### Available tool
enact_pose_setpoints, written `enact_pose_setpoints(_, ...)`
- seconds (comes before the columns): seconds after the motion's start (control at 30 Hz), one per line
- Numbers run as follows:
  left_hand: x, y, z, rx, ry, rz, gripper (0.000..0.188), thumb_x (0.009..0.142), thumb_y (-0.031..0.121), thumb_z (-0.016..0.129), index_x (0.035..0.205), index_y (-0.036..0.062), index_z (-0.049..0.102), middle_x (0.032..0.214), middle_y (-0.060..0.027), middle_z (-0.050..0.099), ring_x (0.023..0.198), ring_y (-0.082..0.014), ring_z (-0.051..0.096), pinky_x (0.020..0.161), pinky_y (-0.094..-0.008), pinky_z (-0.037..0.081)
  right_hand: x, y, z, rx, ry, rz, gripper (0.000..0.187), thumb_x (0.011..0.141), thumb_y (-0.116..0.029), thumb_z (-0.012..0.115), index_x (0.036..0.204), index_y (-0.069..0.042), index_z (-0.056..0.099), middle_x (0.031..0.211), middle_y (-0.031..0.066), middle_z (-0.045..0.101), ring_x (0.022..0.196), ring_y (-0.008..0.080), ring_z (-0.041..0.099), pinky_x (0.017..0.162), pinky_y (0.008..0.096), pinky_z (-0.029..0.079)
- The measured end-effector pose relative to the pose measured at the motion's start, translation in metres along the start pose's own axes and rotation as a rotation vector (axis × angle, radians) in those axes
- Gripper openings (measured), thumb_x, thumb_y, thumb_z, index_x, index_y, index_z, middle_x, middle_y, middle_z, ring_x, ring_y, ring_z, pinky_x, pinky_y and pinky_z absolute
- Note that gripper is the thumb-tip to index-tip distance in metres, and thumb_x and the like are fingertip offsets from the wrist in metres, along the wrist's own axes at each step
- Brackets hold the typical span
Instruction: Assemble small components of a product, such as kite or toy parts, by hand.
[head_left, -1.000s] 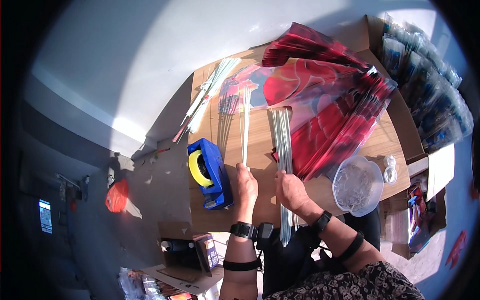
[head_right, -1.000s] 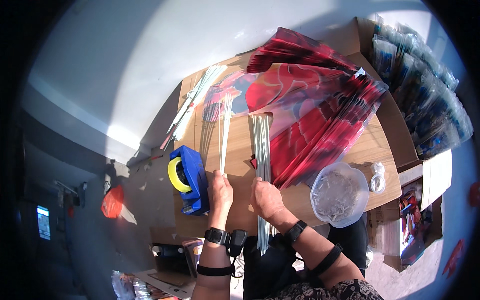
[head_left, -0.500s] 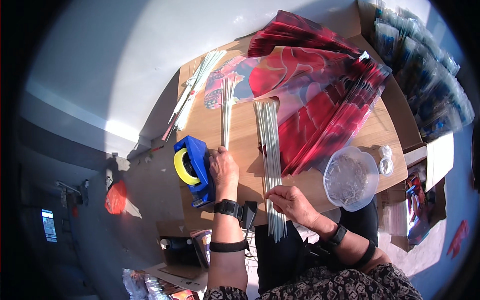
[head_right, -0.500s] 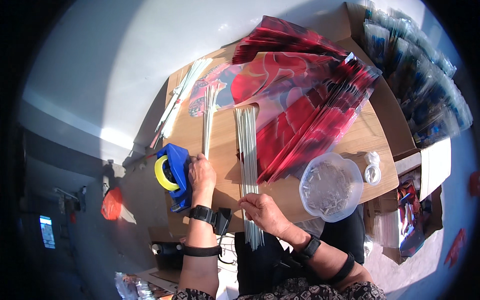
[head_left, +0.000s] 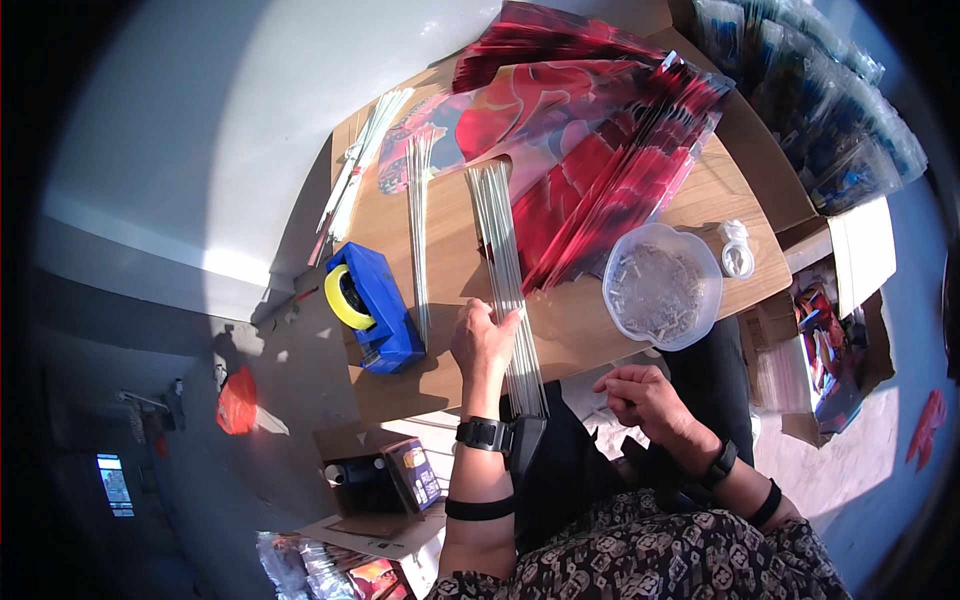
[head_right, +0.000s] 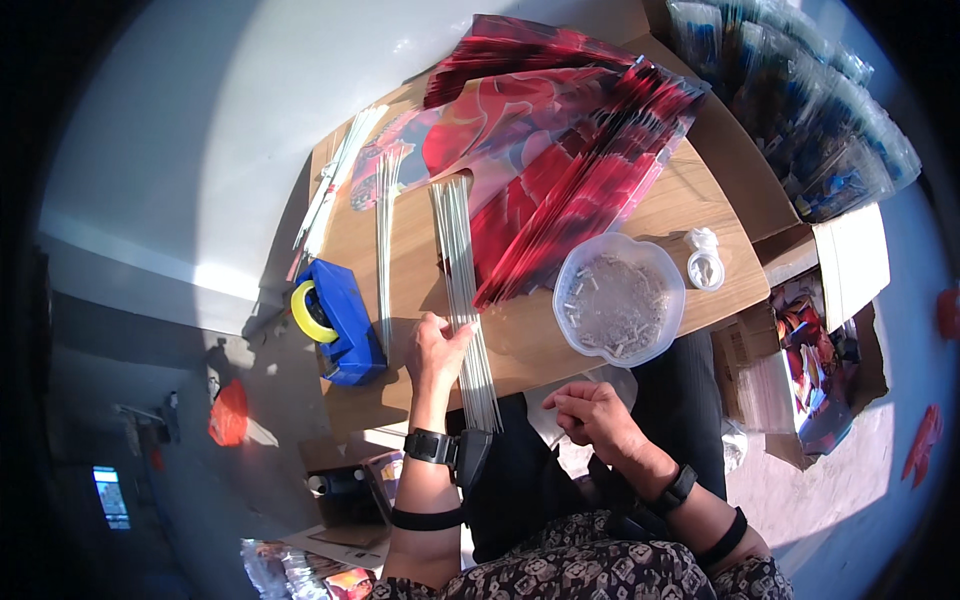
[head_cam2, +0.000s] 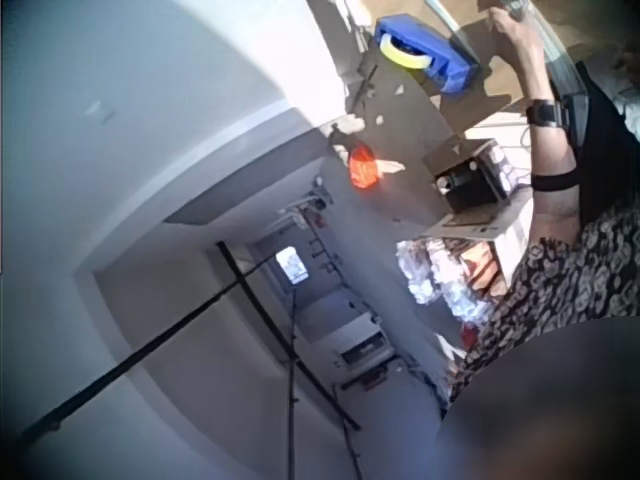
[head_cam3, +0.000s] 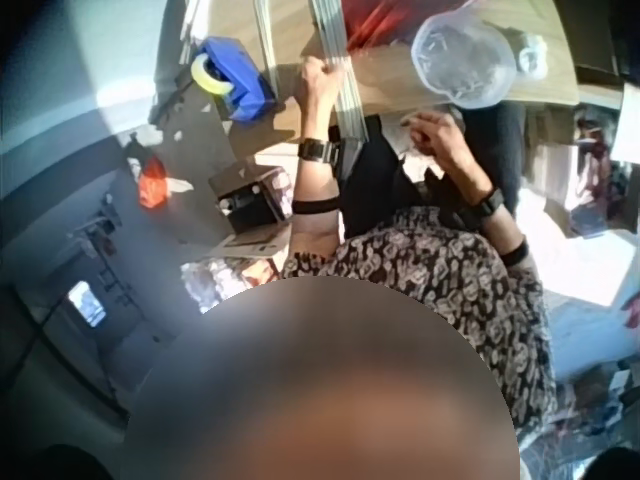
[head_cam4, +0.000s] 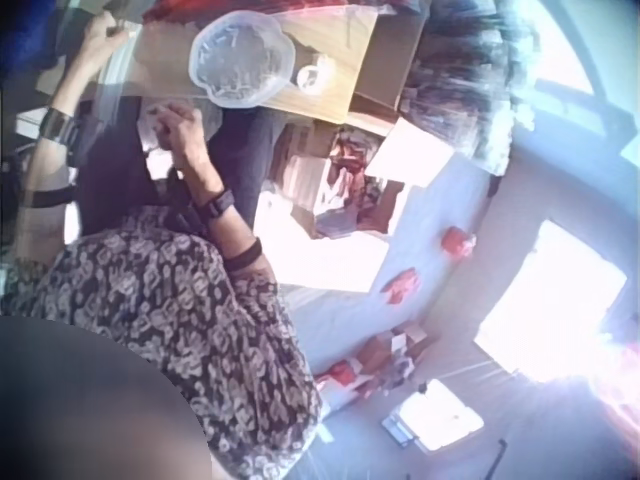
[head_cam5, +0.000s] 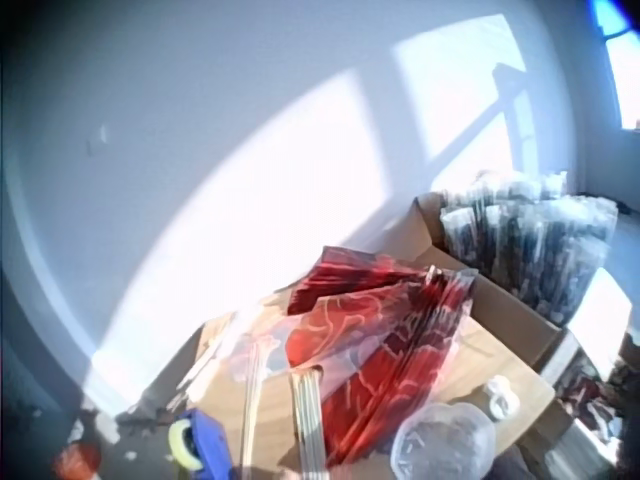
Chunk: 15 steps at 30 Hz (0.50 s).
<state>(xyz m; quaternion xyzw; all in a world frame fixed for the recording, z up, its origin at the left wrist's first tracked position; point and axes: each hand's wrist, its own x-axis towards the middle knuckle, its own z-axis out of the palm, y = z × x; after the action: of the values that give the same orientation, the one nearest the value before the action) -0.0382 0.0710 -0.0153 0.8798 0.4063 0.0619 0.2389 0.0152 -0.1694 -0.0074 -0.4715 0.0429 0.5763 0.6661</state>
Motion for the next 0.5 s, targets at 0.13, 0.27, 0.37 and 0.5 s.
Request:
enact_pose_setpoints(0.13, 0.014, -0.01, 0.018, 0.051, 0.058, -0.044, 0.026, 0.074, 0.025, 0.065, 0.079, 0.0004, 0.058, 0.083, -0.0172, 0.063, 0.081, -0.0351, 0.061, 0.071, -0.0451, 0.047, -0.018, 0.006, -0.021, 0.016, 0.001, -0.07, 0.015, 0.089, -0.012, 0.051, 0.089, 0.001, 0.059, 0.057, -0.0024, 0.045, 0.043, 0.0031, 0.03, 0.039, 0.0184, 0.021)
enact_pose_setpoints(0.27, 0.023, -0.014, 0.012, 0.038, 0.063, -0.063, 0.018, 0.074, 0.019, 0.058, 0.076, 0.0019, 0.06, 0.077, -0.0184, 0.063, 0.076, -0.0357, 0.062, 0.068, -0.0453, 0.047, -0.042, 0.006, -0.051, 0.126, 0.094, -0.123, 0.016, 0.09, -0.011, 0.051, 0.089, 0.002, 0.059, 0.056, -0.0035, 0.043, 0.042, 0.0024, 0.028, 0.038, 0.0183, 0.02)
enact_pose_setpoints(0.37, 0.034, -0.035, 0.025, 0.017, 0.216, 0.109, 0.015, 0.069, 0.009, 0.058, 0.068, -0.0056, 0.059, 0.059, -0.0182, 0.059, 0.055, -0.0231, 0.059, 0.056, -0.0353, 0.048, -0.062, 0.008, -0.077, 0.199, 0.183, -0.169, 0.015, 0.09, -0.011, 0.05, 0.092, 0.002, 0.057, 0.057, -0.0026, 0.044, 0.041, 0.0019, 0.028, 0.038, 0.0179, 0.02)
enact_pose_setpoints(0.5, 0.036, -0.035, 0.024, 0.028, 0.186, 0.133, 0.018, 0.068, 0.01, 0.059, 0.062, -0.0063, 0.056, 0.053, -0.0149, 0.054, 0.051, -0.0173, 0.053, 0.05, -0.0336, 0.044, -0.085, 0.017, -0.108, 0.333, 0.261, -0.224, 0.013, 0.091, -0.012, 0.049, 0.091, 0.0, 0.055, 0.059, -0.0023, 0.043, 0.043, 0.0022, 0.029, 0.039, 0.0169, 0.022)
